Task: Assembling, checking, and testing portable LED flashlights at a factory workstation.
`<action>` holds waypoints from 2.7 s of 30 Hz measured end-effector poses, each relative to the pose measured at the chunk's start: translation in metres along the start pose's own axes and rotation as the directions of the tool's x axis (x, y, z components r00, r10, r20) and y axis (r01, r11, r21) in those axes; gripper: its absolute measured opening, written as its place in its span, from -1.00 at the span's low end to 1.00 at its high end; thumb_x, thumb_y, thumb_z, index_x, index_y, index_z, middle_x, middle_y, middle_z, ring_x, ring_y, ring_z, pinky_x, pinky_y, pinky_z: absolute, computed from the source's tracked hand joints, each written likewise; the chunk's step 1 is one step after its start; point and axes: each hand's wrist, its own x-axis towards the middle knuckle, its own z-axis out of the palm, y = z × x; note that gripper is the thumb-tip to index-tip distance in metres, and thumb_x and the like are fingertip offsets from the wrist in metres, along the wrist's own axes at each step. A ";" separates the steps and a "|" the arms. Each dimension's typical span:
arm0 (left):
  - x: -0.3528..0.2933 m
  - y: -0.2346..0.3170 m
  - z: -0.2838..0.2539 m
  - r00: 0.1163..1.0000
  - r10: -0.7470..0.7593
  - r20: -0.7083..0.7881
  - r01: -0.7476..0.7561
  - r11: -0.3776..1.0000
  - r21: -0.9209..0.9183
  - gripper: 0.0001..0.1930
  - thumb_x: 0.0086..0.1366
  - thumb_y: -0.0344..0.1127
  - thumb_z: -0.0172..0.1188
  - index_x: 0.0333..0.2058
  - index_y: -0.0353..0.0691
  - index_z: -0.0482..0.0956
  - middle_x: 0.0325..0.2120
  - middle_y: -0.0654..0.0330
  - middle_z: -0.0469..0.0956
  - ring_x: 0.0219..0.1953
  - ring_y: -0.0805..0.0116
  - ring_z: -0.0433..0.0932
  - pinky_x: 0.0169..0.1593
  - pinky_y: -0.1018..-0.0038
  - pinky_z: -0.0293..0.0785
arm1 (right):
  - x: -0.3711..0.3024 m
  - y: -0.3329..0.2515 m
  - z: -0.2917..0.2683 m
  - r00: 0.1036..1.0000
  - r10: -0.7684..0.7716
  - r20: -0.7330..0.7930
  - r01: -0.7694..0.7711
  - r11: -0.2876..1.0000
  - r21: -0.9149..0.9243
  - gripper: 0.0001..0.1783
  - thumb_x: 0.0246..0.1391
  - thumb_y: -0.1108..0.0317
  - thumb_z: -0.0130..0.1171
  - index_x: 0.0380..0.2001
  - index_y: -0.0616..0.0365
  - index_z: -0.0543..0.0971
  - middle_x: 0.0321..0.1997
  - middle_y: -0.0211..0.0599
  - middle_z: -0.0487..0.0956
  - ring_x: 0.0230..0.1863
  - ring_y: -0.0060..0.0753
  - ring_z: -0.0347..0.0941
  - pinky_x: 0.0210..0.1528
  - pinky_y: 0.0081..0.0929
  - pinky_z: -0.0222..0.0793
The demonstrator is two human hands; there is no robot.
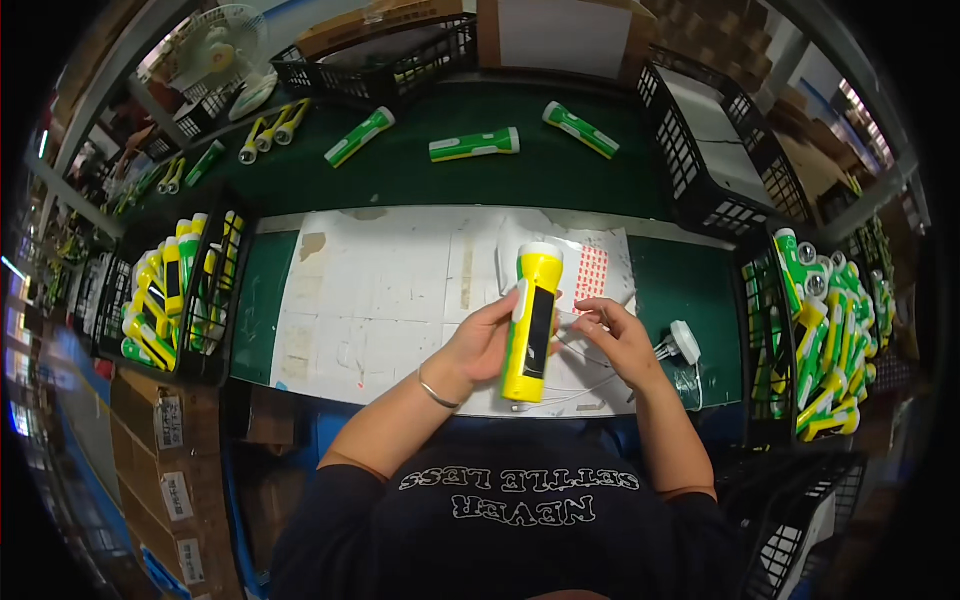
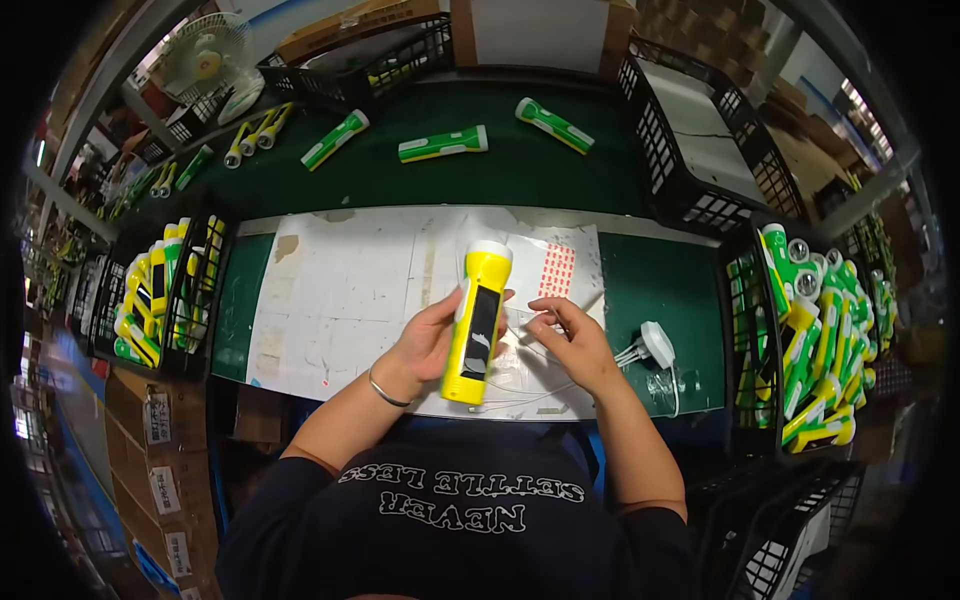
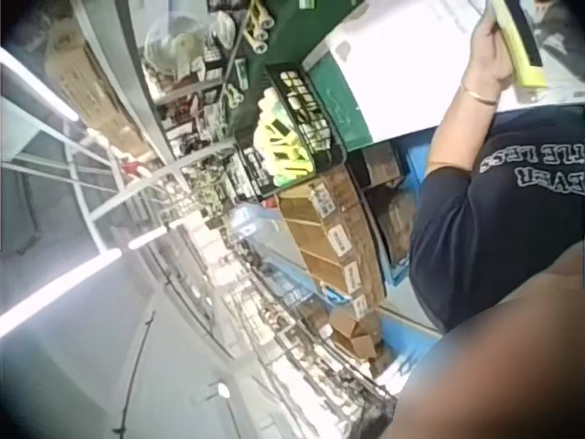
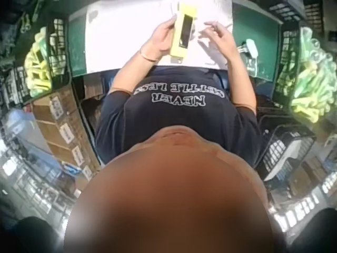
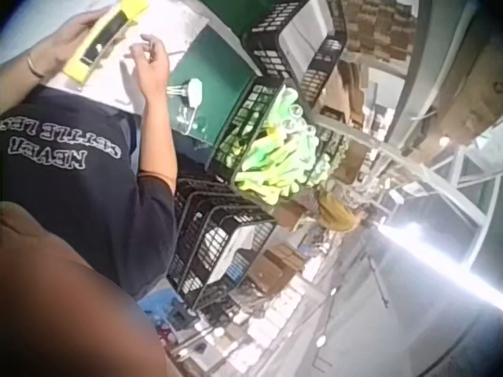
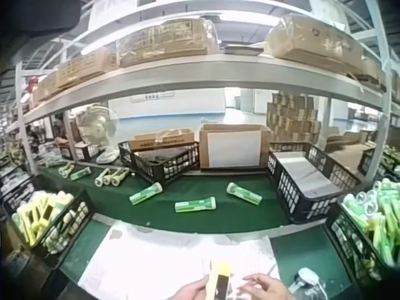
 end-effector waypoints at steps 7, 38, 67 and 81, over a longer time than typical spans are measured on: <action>0.000 -0.006 0.013 0.956 0.011 -0.292 0.006 0.998 0.055 -0.58 0.28 0.00 -0.03 0.02 -0.09 0.32 -0.24 0.14 0.46 -0.17 0.27 0.47 -0.07 0.22 0.44 | -0.006 0.002 0.000 1.000 0.001 0.000 -0.001 1.000 0.007 -0.68 0.09 0.37 0.09 -0.08 0.25 0.41 -0.30 -0.41 0.48 -0.21 -0.68 0.38 -0.17 -0.71 0.29; 0.018 -0.027 0.021 0.897 0.197 -0.394 0.021 0.874 0.486 -0.45 0.34 0.10 -0.22 0.08 -0.23 0.21 -0.12 0.01 0.41 -0.11 0.23 0.45 -0.09 0.28 0.46 | -0.041 0.010 0.066 0.846 0.480 0.231 -0.532 0.771 0.350 -0.72 0.02 0.27 0.14 -0.24 0.15 0.38 -0.47 -0.42 0.45 -0.70 -0.75 0.06 -0.69 -0.75 -0.09; 0.041 -0.006 0.014 0.919 -0.034 -0.393 0.159 0.943 0.291 -0.58 0.10 -0.30 0.23 -0.04 -0.13 0.36 -0.25 0.13 0.44 -0.19 0.27 0.50 -0.16 0.09 0.53 | -0.078 0.001 0.083 0.809 0.441 0.389 -0.579 0.709 0.401 -0.73 0.06 0.20 0.13 -0.28 0.16 0.44 -0.40 -0.31 0.51 -0.35 -0.55 0.40 -0.27 -0.59 0.32; 0.036 -0.021 -0.001 0.949 -0.022 -0.313 0.053 0.995 0.089 -0.47 0.26 -0.11 0.06 0.13 -0.17 0.19 -0.14 0.04 0.43 -0.10 0.24 0.46 0.09 0.08 0.34 | -0.074 0.016 0.087 0.866 0.376 0.330 -0.475 0.823 0.310 -0.80 0.07 0.26 0.11 -0.32 0.16 0.46 -0.44 -0.39 0.51 -0.35 -0.57 0.40 -0.23 -0.59 0.30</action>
